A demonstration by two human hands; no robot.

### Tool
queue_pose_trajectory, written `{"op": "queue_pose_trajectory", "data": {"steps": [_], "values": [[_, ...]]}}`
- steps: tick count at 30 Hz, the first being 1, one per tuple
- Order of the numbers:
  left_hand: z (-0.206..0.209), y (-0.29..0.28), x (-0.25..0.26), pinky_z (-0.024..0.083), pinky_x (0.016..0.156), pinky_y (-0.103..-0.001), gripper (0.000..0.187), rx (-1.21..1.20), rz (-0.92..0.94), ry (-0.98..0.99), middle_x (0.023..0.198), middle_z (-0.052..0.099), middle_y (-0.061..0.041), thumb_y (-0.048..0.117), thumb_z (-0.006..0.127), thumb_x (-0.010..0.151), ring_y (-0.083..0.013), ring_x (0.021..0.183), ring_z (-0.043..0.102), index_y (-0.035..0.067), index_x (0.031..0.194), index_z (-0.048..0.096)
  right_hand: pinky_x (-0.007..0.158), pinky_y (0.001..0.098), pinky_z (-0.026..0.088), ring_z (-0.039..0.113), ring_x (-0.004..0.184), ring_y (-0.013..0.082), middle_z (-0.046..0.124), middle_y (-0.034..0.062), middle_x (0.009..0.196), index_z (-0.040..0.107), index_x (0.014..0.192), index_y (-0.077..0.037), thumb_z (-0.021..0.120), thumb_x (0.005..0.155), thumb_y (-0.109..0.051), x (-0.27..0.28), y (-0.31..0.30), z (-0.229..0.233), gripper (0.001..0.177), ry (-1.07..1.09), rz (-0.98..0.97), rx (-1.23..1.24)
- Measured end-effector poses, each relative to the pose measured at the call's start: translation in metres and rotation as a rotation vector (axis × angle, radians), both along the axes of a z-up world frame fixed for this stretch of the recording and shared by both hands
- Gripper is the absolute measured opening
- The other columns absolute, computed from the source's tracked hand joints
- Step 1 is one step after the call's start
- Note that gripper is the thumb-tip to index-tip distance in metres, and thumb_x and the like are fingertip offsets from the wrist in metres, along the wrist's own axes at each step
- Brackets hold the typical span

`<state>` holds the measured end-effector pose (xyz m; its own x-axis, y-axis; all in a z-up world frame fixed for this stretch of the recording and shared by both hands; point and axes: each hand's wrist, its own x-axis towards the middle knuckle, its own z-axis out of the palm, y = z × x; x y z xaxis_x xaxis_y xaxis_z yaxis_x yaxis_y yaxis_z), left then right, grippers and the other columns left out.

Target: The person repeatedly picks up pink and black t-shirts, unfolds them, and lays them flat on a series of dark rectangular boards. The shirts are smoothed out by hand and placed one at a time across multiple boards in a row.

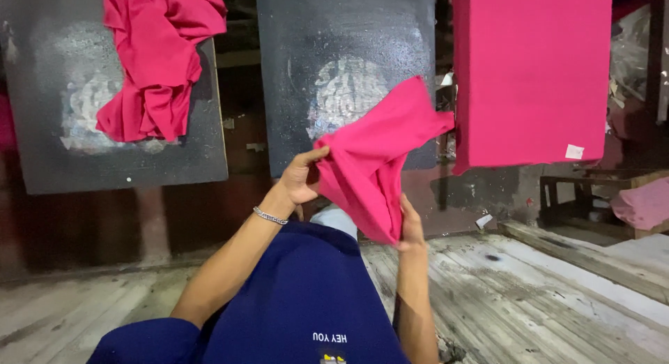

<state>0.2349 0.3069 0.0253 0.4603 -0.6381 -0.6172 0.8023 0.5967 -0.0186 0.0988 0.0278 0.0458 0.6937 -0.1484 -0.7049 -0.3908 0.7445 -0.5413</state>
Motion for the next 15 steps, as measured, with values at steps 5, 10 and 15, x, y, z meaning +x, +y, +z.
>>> {"op": "queue_pose_trajectory", "data": {"steps": [5, 10, 15], "values": [[0.056, 0.032, 0.004, 0.06, 0.09, -0.047, 0.034, -0.099, 0.11, -0.231, 0.115, 0.073, -0.014, 0.027, 0.074, 0.091, -0.0315, 0.104, 0.074, 0.011, 0.121, 0.069, 0.066, 0.0458, 0.06, 0.072, 0.069, 0.0277, 0.07, 0.0183, 0.081, 0.067, 0.105, 0.0, 0.069, 0.094, -0.013, -0.08, -0.141, -0.043, 0.018, -0.094, 0.282, -0.257], [0.217, 0.067, 0.027, 0.066, 0.072, -0.03, 0.064, 0.18, -0.402, -0.656, 0.12, 0.07, -0.016, -0.002, 0.076, 0.082, -0.0233, 0.092, 0.075, 0.0, 0.14, 0.05, 0.113, 0.0459, 0.049, 0.063, 0.124, 0.0321, 0.066, 0.021, 0.13, 0.062, 0.126, 0.006, 0.076, 0.087, -0.007, -0.018, -0.15, 0.16, 0.044, -0.615, 0.291, -0.501], [0.252, 0.086, 0.06, 0.063, 0.07, -0.027, 0.064, 0.269, -0.34, -0.691, 0.12, 0.067, -0.02, -0.006, 0.081, 0.073, -0.0266, 0.095, 0.071, 0.0, 0.132, 0.055, 0.081, 0.0314, 0.05, 0.06, 0.089, 0.0166, 0.063, 0.0047, 0.096, 0.062, 0.101, -0.004, 0.072, 0.085, -0.018, 0.048, -0.19, 0.222, 0.024, -0.504, 0.366, -1.1]]}}
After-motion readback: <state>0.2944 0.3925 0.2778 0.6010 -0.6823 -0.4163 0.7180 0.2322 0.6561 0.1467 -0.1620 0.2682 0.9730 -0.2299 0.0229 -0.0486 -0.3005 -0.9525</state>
